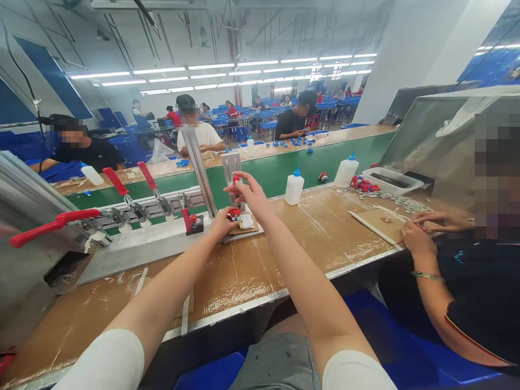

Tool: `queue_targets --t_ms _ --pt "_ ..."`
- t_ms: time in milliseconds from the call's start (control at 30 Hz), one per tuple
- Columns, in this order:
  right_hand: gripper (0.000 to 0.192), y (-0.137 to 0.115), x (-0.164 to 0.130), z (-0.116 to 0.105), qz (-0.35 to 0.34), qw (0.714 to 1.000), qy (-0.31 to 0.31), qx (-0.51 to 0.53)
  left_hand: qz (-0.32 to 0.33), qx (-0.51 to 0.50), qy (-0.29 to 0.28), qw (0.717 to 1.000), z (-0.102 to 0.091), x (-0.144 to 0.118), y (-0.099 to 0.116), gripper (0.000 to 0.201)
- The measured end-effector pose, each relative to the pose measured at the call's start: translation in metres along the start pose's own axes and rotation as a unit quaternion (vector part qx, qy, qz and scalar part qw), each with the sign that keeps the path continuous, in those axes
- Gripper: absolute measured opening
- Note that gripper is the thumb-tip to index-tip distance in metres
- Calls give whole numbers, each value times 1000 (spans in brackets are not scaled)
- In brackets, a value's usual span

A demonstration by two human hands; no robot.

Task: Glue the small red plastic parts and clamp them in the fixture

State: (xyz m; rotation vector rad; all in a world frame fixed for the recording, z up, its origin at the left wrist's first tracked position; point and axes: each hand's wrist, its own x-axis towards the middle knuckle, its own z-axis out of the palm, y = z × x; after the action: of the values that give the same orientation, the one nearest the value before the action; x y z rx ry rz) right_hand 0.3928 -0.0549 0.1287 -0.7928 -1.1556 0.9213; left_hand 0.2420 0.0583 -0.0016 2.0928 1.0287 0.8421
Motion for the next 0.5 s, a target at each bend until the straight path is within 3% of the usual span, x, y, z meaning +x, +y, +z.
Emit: queue_targets --t_ms 300,500 --pt "55 7 -7 2 -2 1000 15 9 -132 -147 101 975 22 18 -8 48" --pt "54 3 -2 6 3 999 33 -6 -117 -182 116 969 18 13 -7 30"
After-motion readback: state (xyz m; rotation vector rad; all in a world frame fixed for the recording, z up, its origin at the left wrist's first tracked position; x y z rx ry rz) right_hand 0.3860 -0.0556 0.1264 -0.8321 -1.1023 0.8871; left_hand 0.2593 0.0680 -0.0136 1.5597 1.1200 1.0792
